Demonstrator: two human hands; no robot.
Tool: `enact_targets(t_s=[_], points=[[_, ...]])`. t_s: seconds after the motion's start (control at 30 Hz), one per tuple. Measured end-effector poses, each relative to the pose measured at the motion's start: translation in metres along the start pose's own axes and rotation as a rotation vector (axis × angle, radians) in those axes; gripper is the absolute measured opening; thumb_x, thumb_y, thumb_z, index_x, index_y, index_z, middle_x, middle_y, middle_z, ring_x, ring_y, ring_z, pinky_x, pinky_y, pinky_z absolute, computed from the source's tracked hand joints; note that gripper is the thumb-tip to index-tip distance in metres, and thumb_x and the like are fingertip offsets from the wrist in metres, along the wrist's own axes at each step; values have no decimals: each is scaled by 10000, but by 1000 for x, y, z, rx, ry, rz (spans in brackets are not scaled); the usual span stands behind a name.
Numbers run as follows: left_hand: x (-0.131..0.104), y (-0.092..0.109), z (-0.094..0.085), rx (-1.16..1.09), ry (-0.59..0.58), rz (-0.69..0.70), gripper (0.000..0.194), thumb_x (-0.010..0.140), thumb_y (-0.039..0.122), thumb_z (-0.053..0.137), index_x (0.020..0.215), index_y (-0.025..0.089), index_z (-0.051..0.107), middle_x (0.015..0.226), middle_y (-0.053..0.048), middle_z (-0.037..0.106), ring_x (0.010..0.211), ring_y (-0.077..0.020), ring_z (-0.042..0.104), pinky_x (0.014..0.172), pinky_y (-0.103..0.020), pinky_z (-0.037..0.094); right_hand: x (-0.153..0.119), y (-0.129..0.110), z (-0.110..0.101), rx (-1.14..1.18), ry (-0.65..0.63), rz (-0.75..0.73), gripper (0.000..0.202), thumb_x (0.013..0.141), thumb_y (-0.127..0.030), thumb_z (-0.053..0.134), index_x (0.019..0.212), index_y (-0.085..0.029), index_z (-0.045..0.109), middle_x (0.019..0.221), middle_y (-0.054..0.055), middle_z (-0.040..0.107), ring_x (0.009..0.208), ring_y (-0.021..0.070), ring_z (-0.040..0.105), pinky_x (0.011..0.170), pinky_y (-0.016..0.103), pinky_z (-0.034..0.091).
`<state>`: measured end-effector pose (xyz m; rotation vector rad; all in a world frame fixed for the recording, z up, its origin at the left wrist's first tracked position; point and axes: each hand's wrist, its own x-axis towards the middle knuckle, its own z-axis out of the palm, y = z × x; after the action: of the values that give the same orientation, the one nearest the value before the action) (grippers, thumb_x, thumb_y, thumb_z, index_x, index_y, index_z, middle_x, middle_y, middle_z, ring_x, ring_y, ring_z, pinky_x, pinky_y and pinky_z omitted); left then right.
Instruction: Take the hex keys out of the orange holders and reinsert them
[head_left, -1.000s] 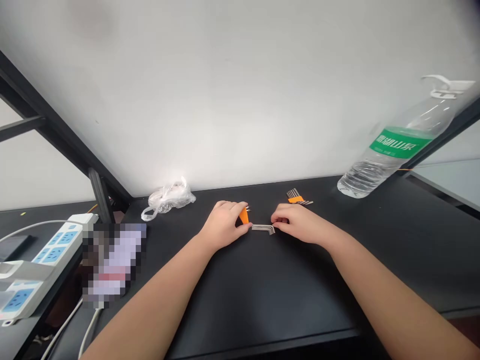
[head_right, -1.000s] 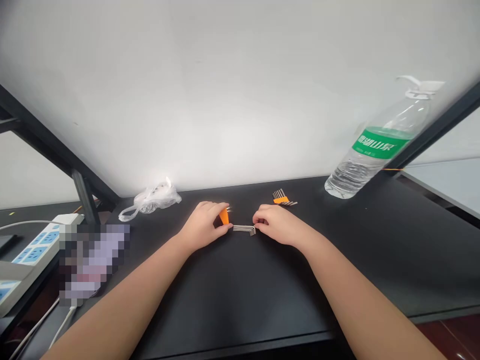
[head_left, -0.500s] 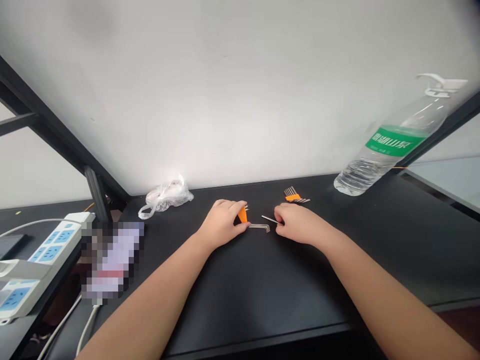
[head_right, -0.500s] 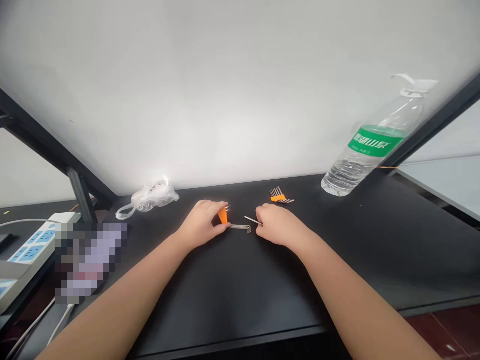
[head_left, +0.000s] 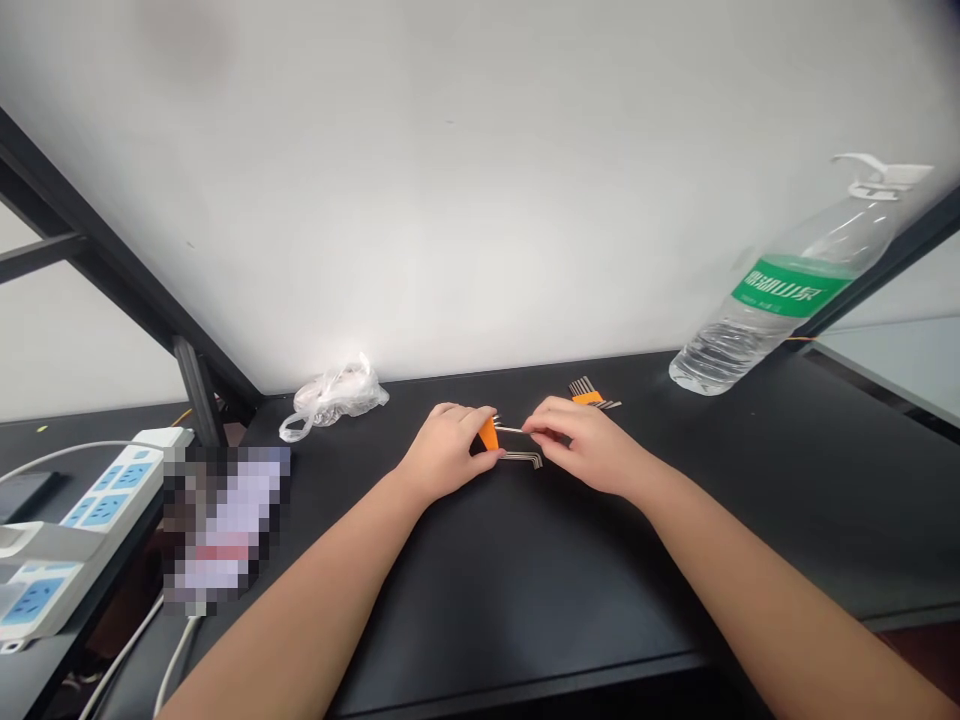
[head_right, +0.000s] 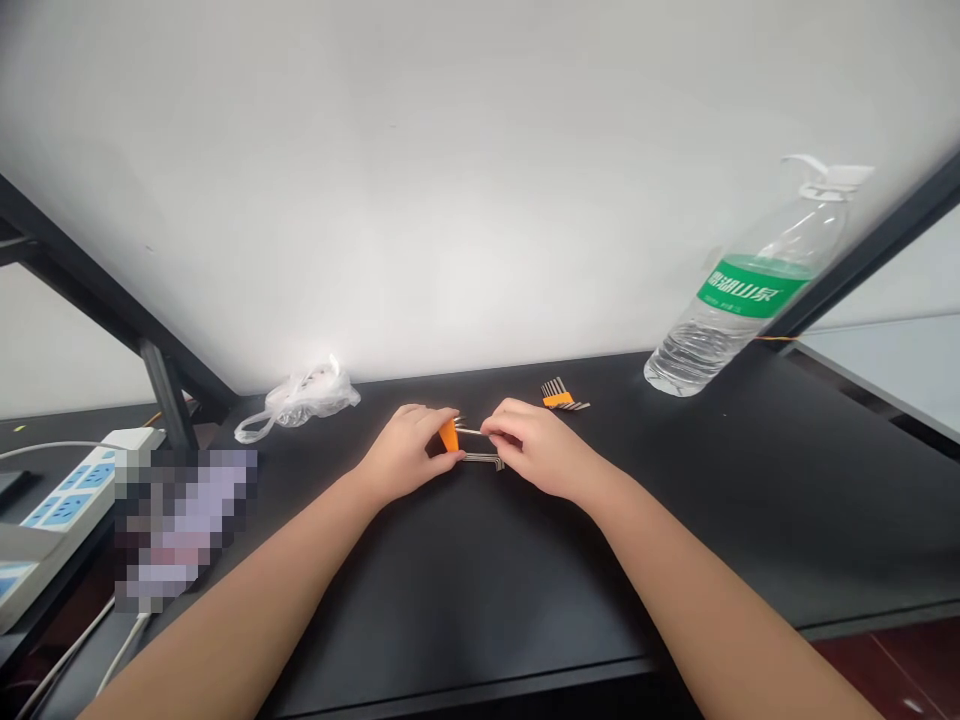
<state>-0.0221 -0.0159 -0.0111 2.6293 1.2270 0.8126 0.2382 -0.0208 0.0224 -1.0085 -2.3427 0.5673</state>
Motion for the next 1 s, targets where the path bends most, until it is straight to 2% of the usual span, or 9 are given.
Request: enact_targets(t_s=[0.27, 0.47, 0.7, 0.87, 1.0], points=[[-1, 0, 2, 2, -3, 48, 511, 889, 416, 738, 1329, 234, 553, 1088, -59, 723, 1041, -259, 679, 1043, -479, 471, -3, -6, -1, -113, -59, -25, 274, 1024, -177, 438, 1095, -251, 692, 1044, 70, 635, 827, 193, 630, 739, 342, 521], [-1, 6, -1, 16, -32, 96, 512, 897, 425, 728, 1335, 240, 539, 1111, -68, 715, 1046, -254, 689, 1051, -474, 466, -4, -11, -3, -172, -67, -33, 285, 1018, -146, 432, 1016, -246, 698, 1005, 58, 609, 778, 180, 597, 695, 330, 490], [2, 18, -5, -18, -74, 134, 359, 930, 387, 687, 1234, 236, 571, 1044, -50, 720, 1018, -233, 695, 1071, -454, 441, 3, -20, 11, -17, -87, -38, 226, 1013, -161, 463, 987, -253, 668, 1004, 42, 615, 807, 173, 602, 744, 326, 505], [1, 13, -3, -13, -17, 90, 476, 921, 448, 693, 1318, 231, 545, 1116, -73, 718, 1022, -245, 688, 1077, -476, 441, 6, -12, 10, 38, -28, 9, 107, 966, -162, 521, 932, -230, 598, 995, 46, 613, 825, 181, 588, 736, 324, 504], [-1, 6, -1, -6, 11, 30, 512, 904, 455, 709, 1340, 237, 552, 1109, -68, 723, 1056, -261, 682, 1054, -483, 465, 1, 3, 1, -37, -154, 73, 111, 951, -217, 559, 869, -224, 634, 946, 36, 617, 742, 169, 575, 682, 318, 485]])
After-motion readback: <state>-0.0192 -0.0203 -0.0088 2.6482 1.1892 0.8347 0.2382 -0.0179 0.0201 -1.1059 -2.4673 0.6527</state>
